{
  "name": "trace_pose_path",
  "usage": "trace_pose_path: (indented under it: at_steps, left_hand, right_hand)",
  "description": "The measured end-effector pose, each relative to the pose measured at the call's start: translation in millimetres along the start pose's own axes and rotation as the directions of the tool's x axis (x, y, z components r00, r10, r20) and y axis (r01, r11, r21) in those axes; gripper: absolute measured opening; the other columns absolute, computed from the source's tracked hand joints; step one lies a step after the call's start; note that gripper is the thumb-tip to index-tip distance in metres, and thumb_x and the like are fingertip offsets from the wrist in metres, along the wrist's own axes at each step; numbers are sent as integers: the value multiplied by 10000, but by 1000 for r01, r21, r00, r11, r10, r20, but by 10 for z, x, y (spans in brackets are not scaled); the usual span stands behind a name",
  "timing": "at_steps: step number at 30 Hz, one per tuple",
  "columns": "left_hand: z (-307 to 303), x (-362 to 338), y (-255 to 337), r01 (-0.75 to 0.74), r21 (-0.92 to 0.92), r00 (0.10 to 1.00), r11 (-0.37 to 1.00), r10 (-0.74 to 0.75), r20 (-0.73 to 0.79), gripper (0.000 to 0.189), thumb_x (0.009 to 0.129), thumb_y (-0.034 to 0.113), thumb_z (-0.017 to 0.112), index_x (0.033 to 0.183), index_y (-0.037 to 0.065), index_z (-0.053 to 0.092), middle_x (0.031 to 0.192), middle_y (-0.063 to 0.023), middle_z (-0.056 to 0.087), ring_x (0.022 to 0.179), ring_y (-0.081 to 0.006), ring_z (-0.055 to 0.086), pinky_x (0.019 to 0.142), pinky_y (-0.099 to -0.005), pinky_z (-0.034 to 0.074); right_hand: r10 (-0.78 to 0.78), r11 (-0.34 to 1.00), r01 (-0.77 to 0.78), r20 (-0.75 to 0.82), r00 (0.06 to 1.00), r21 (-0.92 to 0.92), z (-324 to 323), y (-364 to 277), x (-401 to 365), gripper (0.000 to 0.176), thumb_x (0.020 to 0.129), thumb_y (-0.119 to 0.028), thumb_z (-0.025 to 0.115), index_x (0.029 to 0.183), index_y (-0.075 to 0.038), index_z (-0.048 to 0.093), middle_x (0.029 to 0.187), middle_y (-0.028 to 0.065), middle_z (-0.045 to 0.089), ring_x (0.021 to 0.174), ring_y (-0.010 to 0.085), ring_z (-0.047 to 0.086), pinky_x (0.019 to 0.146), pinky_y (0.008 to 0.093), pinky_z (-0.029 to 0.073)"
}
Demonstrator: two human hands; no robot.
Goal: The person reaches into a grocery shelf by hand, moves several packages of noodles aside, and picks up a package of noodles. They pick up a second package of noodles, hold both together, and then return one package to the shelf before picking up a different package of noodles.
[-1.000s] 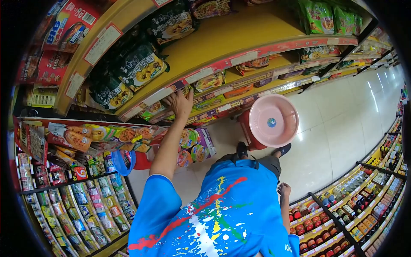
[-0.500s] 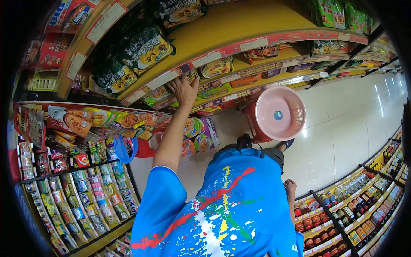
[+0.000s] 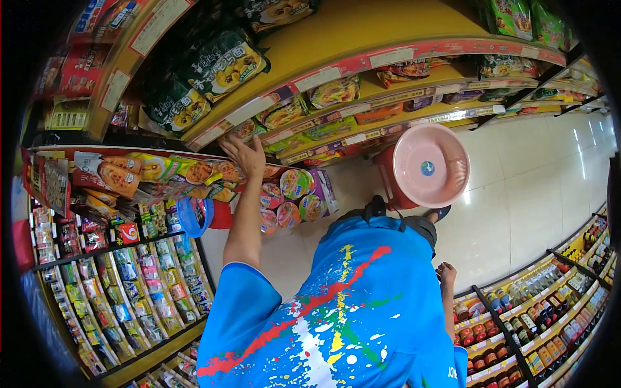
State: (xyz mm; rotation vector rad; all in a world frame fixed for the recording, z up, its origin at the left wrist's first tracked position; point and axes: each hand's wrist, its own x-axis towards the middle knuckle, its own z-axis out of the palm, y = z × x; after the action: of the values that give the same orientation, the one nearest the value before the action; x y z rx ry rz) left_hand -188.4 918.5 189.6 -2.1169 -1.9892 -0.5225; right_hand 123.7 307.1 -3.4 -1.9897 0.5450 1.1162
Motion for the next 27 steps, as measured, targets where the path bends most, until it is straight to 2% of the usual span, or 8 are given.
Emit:
trace_pose_path:
  at_steps: [2,3,5,9,11,15,20,27]
  left_hand:
    - [-25,46,-17,26,-116,999,993,-23,27,805,860,495,456,1384,-19,126,1432,-273,64,1343,-385,45,1080,-476,113]
    - [-18,68,-33,28,-116,999,993,-25,26,805,860,495,456,1384,-19,126,1432,-273,64,1343,-385,45,1080,-476,113]
    - [4,107,-53,-10,-211,990,978,40,139,811,861,492,460,1385,-24,116,1432,-272,70,1337,-396,63,1082,-468,115]
    - [40,131,-18,17,-192,983,981,19,185,819,860,486,470,1387,-23,104,1430,-275,72,1334,-398,82,1082,-469,121]
    - [80,118,-50,-40,-173,991,984,62,122,826,860,486,474,1393,-11,86,1439,-256,64,1337,-386,82,1079,-479,124]
    - [-17,-25,40,-71,-165,985,984,95,143,822,858,489,478,1407,29,75,1451,-230,50,1341,-375,85,1072,-492,130]
    - [-99,-167,155,-31,-172,968,985,73,241,791,861,475,484,1422,93,78,1455,-209,50,1340,-371,88,1059,-498,151]
    - [-50,-145,69,-158,-225,980,961,181,84,784,856,415,539,1411,72,104,1456,-192,49,1334,-383,100,1064,-474,179]
  right_hand:
    - [3,1000,-3,-3,1000,-10,-5,-44,-12,319,844,-108,534,1132,28,517,870,90,605,718,192,607,591,307,483]
    - [8,1000,-8,-9,1000,-20,-9,-61,-16,317,844,-107,536,1130,28,518,870,90,606,718,191,607,589,306,483]
    - [7,1000,-7,-12,1000,-12,-6,-80,-33,316,844,-106,538,1129,28,518,869,91,606,717,190,607,586,304,482]
    - [2,1000,-2,-11,1000,1,17,-42,-24,317,844,-106,540,1130,28,517,872,93,608,714,190,609,579,301,482]
    - [-4,1000,4,7,1000,1,40,15,9,320,843,-107,540,1132,28,516,875,95,608,716,193,610,581,303,483]
    - [-4,1000,5,33,999,-17,51,43,24,331,842,-113,543,1141,27,510,880,98,606,720,198,612,585,306,485]
    - [-17,999,19,54,998,-48,20,53,112,338,842,-121,542,1143,29,508,880,98,606,719,196,612,583,304,485]
    - [-33,999,33,22,999,-38,13,-61,36,329,842,-120,539,1136,24,515,873,93,607,715,190,613,578,302,485]
